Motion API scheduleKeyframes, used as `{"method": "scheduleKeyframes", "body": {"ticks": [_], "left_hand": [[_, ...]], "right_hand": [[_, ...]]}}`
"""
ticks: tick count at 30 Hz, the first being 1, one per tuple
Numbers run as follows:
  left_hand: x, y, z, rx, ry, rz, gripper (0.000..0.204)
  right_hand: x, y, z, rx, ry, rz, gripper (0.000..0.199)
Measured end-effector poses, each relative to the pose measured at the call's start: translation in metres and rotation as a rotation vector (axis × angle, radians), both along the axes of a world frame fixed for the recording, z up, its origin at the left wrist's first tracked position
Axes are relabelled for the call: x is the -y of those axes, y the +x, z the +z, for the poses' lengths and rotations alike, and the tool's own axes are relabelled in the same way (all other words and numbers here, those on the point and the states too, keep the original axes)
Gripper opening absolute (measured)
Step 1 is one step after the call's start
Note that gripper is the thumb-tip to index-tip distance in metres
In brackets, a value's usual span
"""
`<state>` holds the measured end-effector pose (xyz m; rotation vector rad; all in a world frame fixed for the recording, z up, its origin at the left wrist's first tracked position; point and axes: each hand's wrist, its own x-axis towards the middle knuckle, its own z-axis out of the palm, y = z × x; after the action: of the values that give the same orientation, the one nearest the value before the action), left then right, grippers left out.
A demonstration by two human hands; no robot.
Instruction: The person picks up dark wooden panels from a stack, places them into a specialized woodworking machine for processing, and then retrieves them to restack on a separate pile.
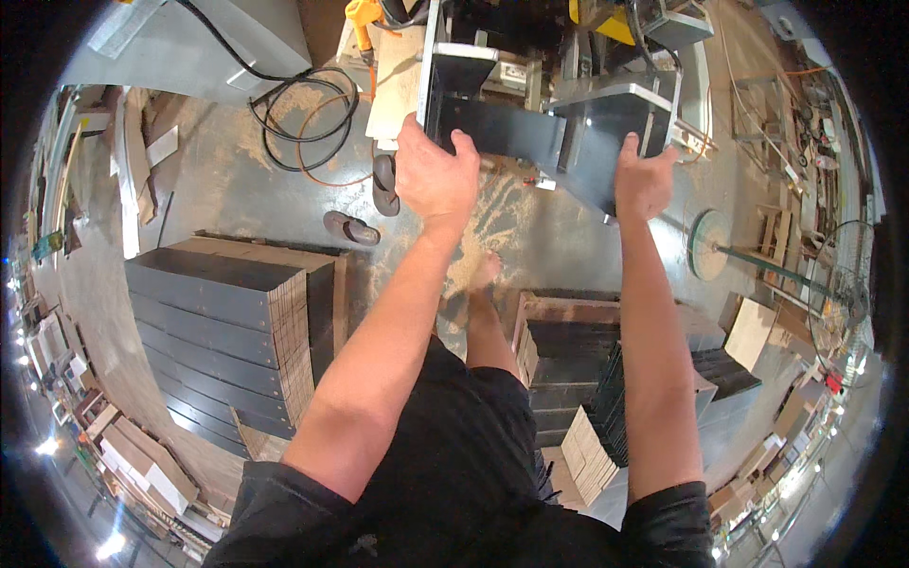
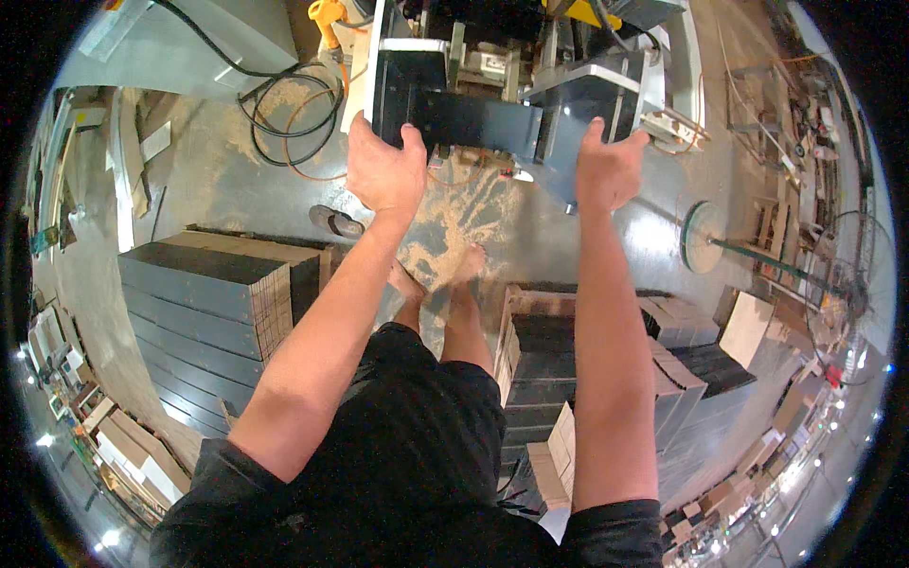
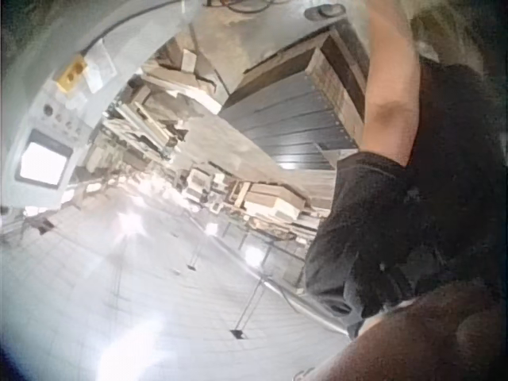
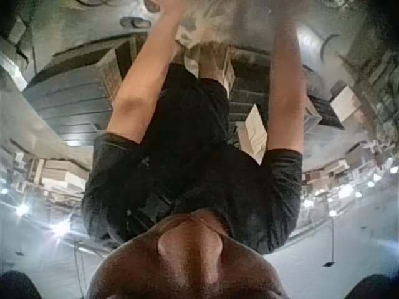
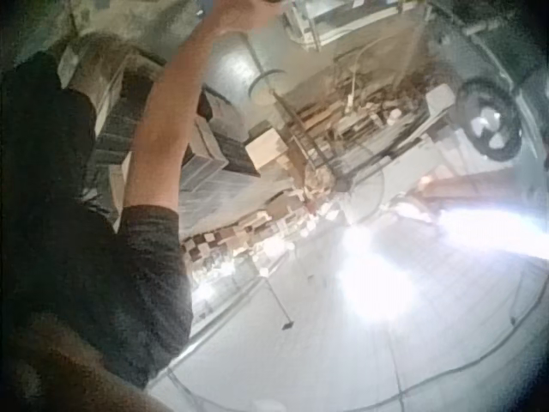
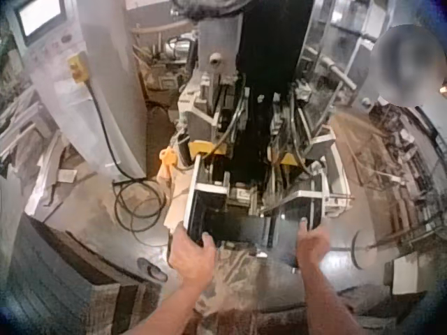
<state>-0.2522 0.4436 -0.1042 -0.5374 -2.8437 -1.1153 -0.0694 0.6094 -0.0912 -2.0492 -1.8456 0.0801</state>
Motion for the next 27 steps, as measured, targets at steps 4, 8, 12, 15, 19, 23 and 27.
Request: {"method": "scheduleKeyframes", "body": {"ticks": [4,8,12,15,19,23,27], "left_hand": [[0.002,0.000,0.006,0.053,-0.001,-0.046,0.059],[0.000,0.000,0.009,0.033,-0.001,-0.062,0.059],[0.000,-0.003,0.010,0.058,-0.009,-0.058,0.063],[-0.001,-0.003,0.006,0.018,-0.022,-0.045,0.065],[-0.002,0.001,0.004,-0.017,-0.014,-0.056,0.065],[-0.001,-0.001,0.000,-0.091,0.003,-0.052,0.064],[-0.002,0.001,0.006,0.032,-0.040,-0.061,0.066]], "right_hand": [[0.005,-0.007,0.002,0.043,-0.009,-0.044,0.054],[0.003,-0.010,0.008,0.040,-0.025,-0.085,0.055],[-0.004,-0.013,0.008,0.070,-0.073,-0.124,0.055],[-0.003,-0.017,0.010,0.100,-0.109,-0.146,0.053],[-0.004,-0.011,0.006,0.083,-0.078,-0.134,0.052],[-0.005,-0.010,-0.001,0.063,-0.054,-0.132,0.050],[-0.004,-0.008,0.001,0.023,-0.049,-0.116,0.052]]}}
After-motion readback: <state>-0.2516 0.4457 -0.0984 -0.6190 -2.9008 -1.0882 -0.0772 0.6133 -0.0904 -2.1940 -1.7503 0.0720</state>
